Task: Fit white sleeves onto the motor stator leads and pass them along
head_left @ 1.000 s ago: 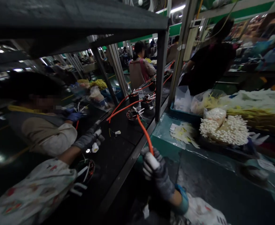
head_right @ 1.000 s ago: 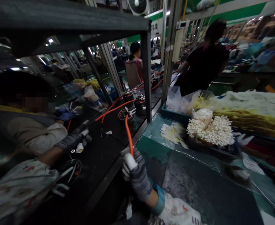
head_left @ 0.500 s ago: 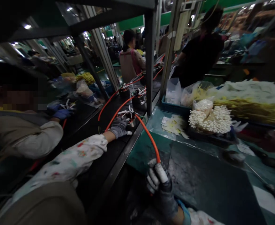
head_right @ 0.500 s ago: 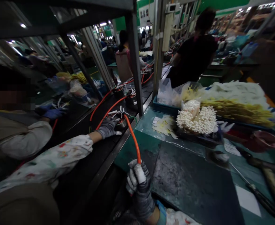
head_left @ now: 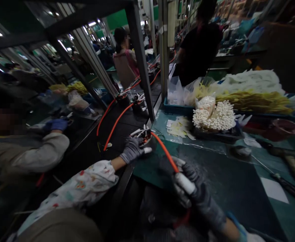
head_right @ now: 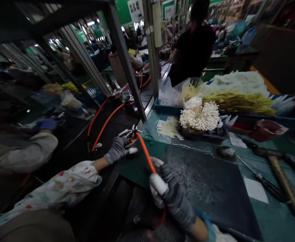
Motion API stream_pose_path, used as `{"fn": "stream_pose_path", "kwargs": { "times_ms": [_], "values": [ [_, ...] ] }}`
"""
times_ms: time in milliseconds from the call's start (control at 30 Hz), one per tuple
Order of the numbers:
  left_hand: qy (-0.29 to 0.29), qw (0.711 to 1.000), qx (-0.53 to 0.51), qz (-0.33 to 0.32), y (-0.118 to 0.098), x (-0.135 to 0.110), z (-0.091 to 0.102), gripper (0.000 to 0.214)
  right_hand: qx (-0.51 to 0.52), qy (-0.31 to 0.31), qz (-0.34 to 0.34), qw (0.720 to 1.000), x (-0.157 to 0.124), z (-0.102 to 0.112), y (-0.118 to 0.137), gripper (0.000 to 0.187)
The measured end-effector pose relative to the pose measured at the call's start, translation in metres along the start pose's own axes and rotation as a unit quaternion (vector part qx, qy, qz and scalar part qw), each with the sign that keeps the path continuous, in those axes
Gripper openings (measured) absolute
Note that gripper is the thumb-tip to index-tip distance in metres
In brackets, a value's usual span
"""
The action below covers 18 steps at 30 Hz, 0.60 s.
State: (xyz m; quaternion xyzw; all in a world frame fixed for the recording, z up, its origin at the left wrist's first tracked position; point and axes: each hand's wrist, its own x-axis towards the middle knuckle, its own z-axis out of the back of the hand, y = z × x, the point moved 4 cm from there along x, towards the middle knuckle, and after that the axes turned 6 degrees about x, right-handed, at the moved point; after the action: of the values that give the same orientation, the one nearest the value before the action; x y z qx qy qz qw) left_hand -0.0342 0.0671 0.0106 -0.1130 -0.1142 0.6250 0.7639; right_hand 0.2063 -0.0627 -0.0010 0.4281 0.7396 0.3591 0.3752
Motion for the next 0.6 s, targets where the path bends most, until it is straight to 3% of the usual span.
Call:
{"fn": "stream_pose_path", "kwargs": {
  "times_ms": [100,200,300,367,467,533,600],
  "values": [
    [0.047,0.993,0.058,-0.090,-0.036,-0.013,-0.021,0.058,-0.113,-0.085,0.070,0.987,-0.011,0.043,0.030,0.063],
    [0.101,0.967,0.141,-0.185,-0.074,-0.025,-0.041,0.056,-0.299,-0.169,0.172,0.923,-0.025,0.089,0.049,0.052],
    [0.154,0.943,0.178,-0.234,-0.106,-0.036,-0.059,0.051,-0.461,-0.138,0.202,0.853,-0.035,0.122,0.052,0.043],
    [0.161,0.926,0.197,-0.280,-0.119,-0.043,-0.065,0.050,-0.506,-0.093,0.186,0.837,-0.039,0.136,0.051,0.043],
    [0.133,0.884,0.196,-0.402,-0.122,-0.050,-0.057,0.044,-0.535,-0.052,0.168,0.826,-0.036,0.143,0.057,0.039],
    [0.104,0.850,0.179,-0.485,-0.112,-0.048,-0.042,0.035,-0.581,-0.012,0.203,0.788,-0.025,0.132,0.065,0.033],
    [0.093,0.832,0.177,-0.517,-0.098,-0.039,-0.027,0.028,-0.627,0.060,0.243,0.738,-0.005,0.112,0.069,0.031]
  ]
}}
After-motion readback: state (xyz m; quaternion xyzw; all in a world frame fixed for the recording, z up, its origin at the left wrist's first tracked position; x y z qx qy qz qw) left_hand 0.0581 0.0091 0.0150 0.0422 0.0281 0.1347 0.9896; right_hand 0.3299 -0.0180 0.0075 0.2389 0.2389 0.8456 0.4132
